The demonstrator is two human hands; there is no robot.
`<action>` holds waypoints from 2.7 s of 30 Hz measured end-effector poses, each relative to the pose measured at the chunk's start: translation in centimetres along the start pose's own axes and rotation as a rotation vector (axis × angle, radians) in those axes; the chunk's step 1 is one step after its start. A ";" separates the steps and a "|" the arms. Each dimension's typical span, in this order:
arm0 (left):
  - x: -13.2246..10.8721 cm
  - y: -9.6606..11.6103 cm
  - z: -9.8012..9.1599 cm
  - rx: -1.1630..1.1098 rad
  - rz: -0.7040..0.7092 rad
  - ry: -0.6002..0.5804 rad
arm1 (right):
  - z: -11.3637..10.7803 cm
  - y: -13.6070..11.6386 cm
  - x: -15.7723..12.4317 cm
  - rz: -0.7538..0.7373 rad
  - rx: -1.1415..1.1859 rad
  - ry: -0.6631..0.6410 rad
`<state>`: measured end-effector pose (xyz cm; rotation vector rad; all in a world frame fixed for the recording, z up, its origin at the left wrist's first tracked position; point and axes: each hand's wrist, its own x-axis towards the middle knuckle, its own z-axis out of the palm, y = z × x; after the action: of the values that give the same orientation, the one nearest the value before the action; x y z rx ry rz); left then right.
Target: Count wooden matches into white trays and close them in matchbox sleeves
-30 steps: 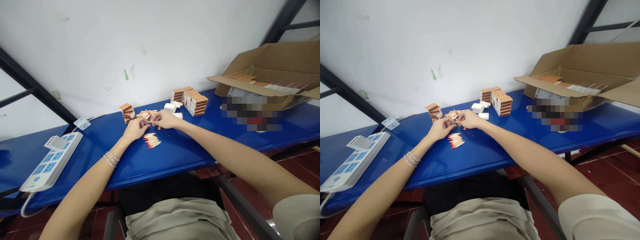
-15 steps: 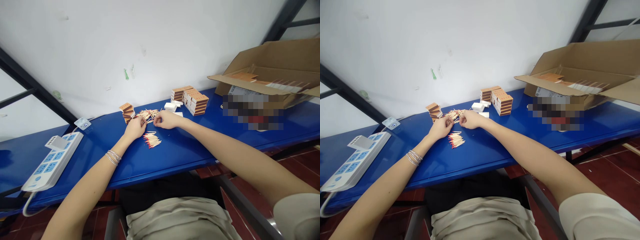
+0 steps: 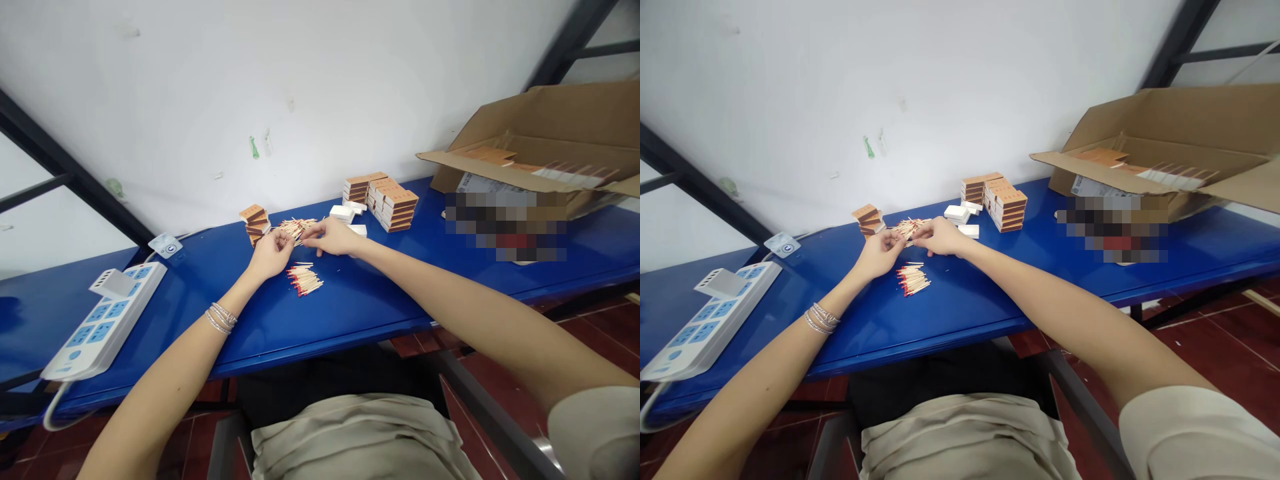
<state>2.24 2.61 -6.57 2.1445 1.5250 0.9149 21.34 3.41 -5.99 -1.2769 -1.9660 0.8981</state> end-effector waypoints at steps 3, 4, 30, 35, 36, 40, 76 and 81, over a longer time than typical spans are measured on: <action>-0.2 0.3 0.1 -0.093 0.026 0.019 | 0.6 -0.3 -0.2 0.017 0.213 0.026; -0.2 0.5 0.1 -0.099 0.035 0.022 | 0.7 -0.4 -0.2 0.006 0.248 0.037; -0.8 0.5 -1.6 0.084 0.177 -0.385 | -0.5 1.5 0.7 -0.230 -0.558 0.104; -0.2 -0.5 -1.6 0.196 0.149 -0.202 | 0.7 1.1 0.6 -0.286 -0.503 0.033; -0.2 -0.7 -1.5 0.216 0.152 -0.197 | 0.8 1.0 0.6 -0.277 -0.503 0.031; -0.2 -0.6 -1.4 0.263 0.154 -0.246 | 0.6 0.7 0.5 -0.214 -0.516 0.013; 0.3 -1.0 -1.1 0.269 0.104 -0.184 | -1.0 1.3 0.9 -0.216 -0.280 0.038; 0.2 -0.8 -1.1 0.273 0.091 -0.189 | 0.0 1.3 0.9 -0.292 -0.361 0.113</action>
<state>0.96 3.00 -6.26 2.4288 1.5416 0.5366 21.75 4.64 -6.89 -1.1563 -2.2142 0.3315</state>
